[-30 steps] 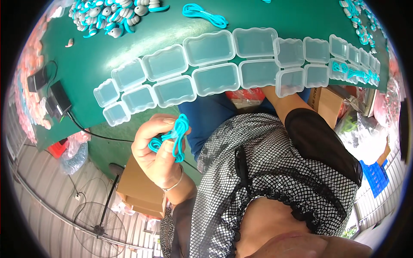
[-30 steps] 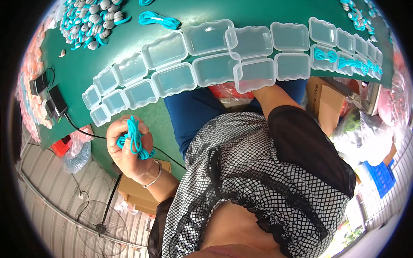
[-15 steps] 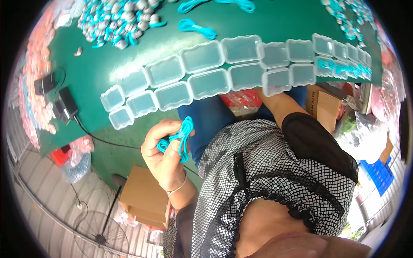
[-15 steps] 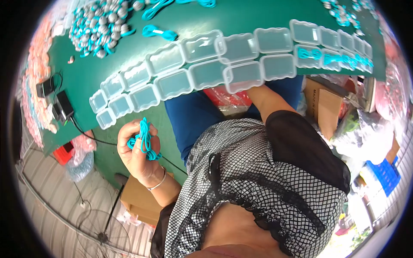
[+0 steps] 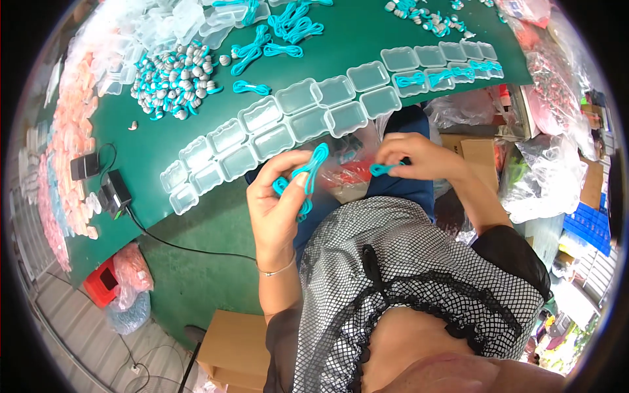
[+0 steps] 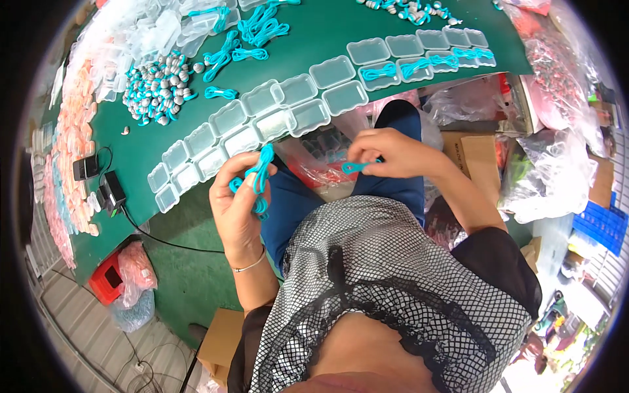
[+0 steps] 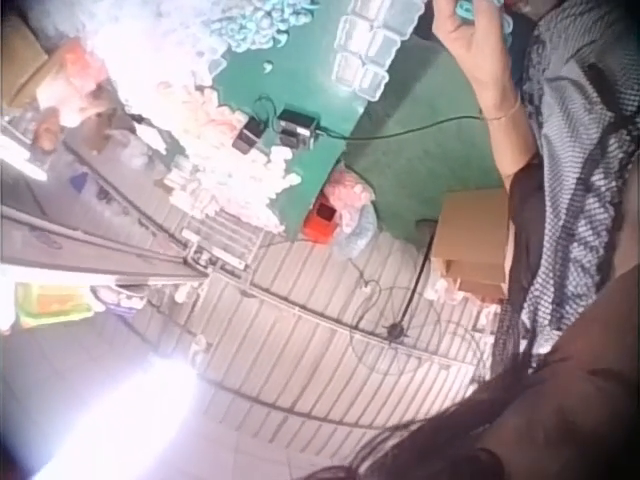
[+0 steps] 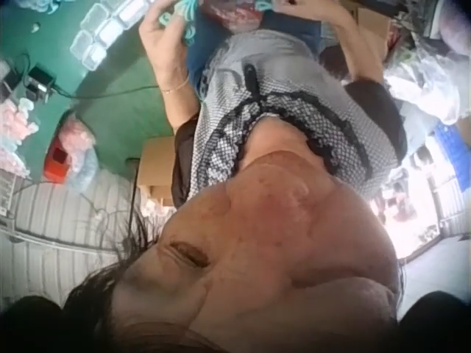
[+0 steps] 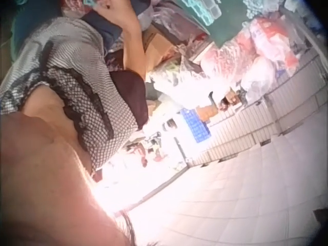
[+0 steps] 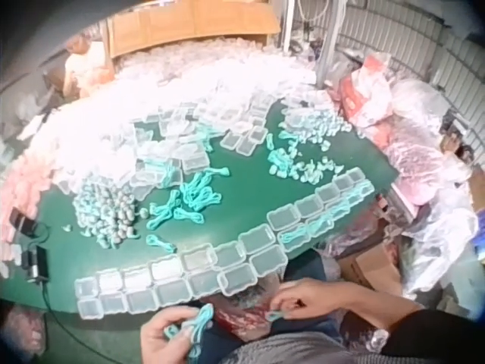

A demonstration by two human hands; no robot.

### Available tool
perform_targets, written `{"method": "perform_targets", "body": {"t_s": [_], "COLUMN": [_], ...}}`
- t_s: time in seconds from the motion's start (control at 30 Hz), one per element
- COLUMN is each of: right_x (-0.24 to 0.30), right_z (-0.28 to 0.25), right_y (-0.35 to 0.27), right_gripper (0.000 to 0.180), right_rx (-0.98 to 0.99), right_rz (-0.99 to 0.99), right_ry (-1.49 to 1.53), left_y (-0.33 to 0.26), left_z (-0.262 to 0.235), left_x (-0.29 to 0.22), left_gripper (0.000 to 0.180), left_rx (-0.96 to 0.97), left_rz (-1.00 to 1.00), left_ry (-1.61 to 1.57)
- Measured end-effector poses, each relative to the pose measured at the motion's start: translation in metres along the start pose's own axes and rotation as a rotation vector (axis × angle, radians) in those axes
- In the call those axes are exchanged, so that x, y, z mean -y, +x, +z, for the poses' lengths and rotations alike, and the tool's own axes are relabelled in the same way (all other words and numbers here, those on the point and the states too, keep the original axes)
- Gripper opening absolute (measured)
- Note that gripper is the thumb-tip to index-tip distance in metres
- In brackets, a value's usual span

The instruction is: Packing small blue plastic components into clear plastic storage boxes.

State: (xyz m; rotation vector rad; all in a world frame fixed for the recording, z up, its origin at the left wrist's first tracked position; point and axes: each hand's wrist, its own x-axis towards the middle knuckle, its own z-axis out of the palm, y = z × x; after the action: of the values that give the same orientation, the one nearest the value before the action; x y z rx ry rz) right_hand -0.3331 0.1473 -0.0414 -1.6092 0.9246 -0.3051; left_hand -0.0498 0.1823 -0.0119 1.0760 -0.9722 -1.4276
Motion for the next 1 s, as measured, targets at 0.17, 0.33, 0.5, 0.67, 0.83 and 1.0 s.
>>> {"method": "perform_targets", "body": {"t_s": [0.17,0.33,0.5,0.67,0.83,1.0], "right_x": [0.061,0.060,0.043,0.044,0.049,0.064], "right_z": [-0.035,-0.042,-0.042,-0.042,-0.039,-0.023], "right_y": [-0.012,0.019,0.036,0.037,0.041,0.052], "right_gripper": [0.025,0.024,0.021,0.016,0.016,0.023], "right_rx": [-0.406,-0.491,-0.497,-0.539,-0.562,-0.524], "right_rz": [-0.460,-0.469,-0.503,-0.520,-0.520,-0.568], "right_ry": [-0.499,-0.617,-0.856,-0.876,-0.957,-0.970], "left_y": [0.002,0.009,0.014,0.014,0.016,0.017], "left_z": [0.020,0.038,0.043,0.042,0.039,0.029], "left_x": [-0.003,0.011,0.021,0.023,0.026,0.022], "left_gripper": [0.023,0.020,0.018,0.018,0.019,0.019], "left_rx": [0.085,0.171,0.184,0.198,0.200,0.170], "left_rz": [-0.073,-0.056,-0.080,-0.064,-0.017,-0.061], "left_ry": [-0.012,0.063,0.111,0.088,0.105,0.118]}}
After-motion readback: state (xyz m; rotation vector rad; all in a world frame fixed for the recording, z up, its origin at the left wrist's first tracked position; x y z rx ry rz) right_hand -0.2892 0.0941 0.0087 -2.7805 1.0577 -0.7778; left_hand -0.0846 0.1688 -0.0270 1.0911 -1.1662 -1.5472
